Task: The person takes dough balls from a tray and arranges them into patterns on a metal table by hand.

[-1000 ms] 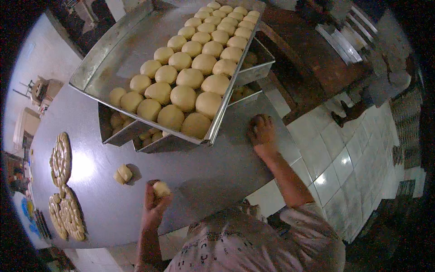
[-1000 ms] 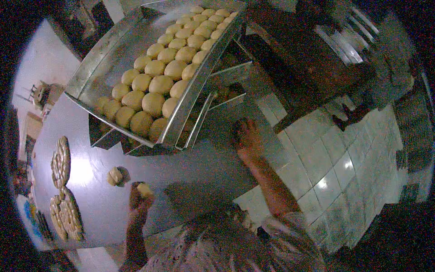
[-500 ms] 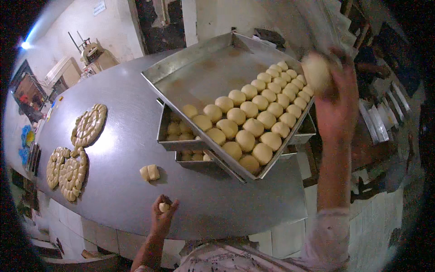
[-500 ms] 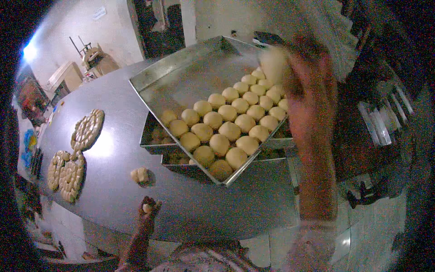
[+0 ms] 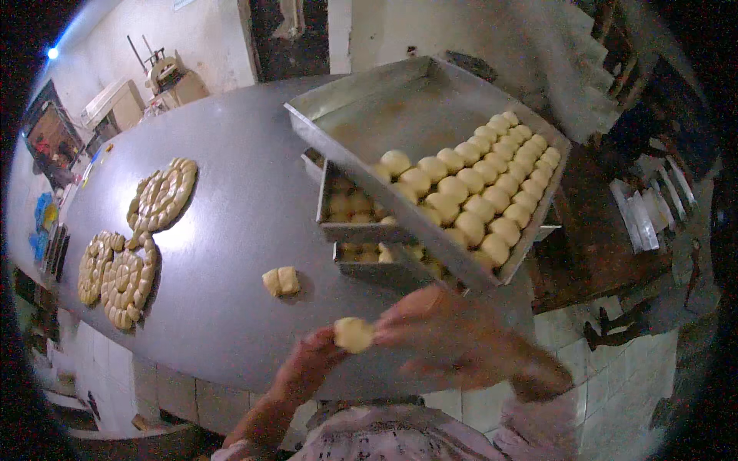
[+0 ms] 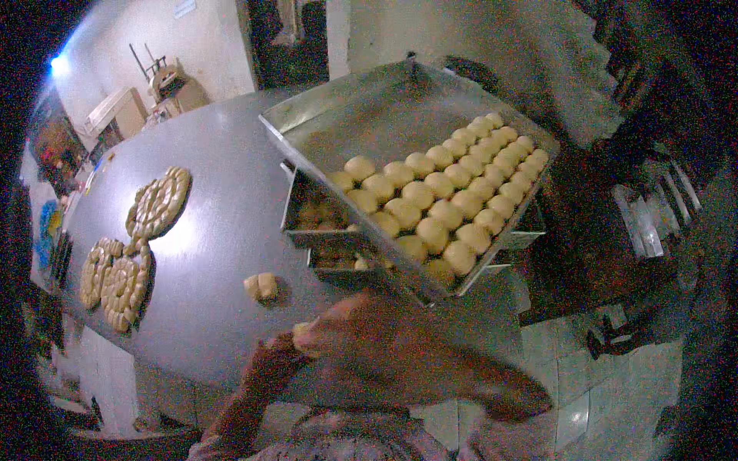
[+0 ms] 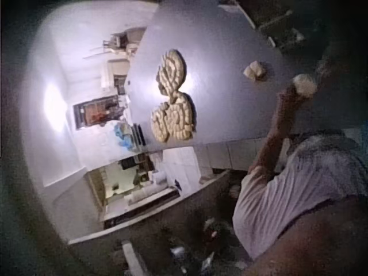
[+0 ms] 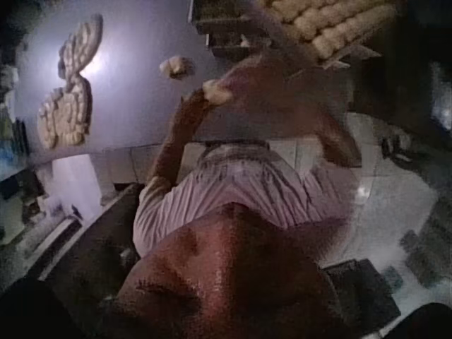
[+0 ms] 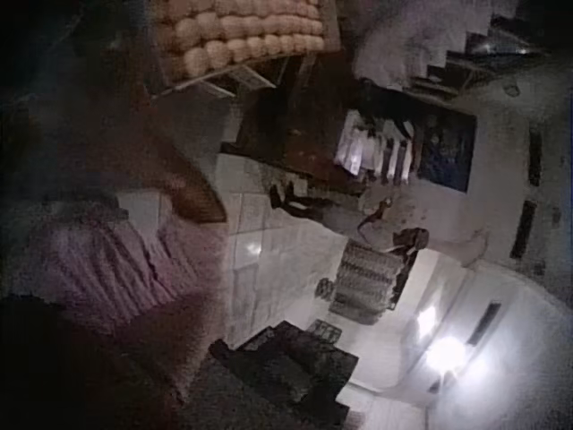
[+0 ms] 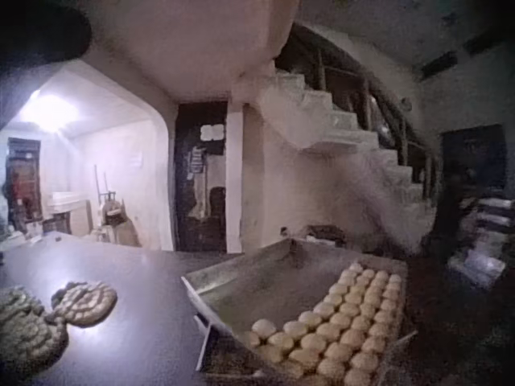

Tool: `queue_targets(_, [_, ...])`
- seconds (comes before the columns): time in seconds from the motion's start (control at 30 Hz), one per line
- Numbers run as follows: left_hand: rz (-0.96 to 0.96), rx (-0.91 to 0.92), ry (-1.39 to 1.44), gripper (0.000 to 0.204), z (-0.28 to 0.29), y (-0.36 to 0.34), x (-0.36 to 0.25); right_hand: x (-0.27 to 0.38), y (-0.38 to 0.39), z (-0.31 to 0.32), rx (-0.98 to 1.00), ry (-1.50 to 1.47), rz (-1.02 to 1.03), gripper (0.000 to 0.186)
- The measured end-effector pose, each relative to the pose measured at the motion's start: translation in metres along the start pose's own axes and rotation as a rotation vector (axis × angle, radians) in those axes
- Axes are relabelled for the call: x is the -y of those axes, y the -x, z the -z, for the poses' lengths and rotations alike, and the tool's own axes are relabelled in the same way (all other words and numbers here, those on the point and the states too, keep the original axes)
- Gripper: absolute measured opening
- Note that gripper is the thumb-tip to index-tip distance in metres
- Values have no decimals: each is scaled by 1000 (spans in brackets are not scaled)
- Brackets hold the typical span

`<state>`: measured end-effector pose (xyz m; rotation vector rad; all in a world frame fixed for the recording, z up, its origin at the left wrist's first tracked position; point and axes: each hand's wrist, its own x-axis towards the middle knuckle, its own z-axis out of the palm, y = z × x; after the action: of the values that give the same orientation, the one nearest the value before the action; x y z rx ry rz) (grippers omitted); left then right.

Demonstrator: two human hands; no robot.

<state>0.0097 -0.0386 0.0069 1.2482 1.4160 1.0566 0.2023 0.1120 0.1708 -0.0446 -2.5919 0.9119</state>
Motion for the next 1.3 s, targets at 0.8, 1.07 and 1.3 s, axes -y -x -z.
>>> queue_targets(0.8, [-149,-304,-423,31,58,-89,60,-154,188,-98,-641,933,-1210,28])
queue_targets(1.07, [167,-297,207,28,52,-60,10,-140,221,-94,-536,1014,-954,29])
queue_targets(1.3, [174,-314,351,22,13,-70,12,-160,206,-104,-482,553,-835,31])
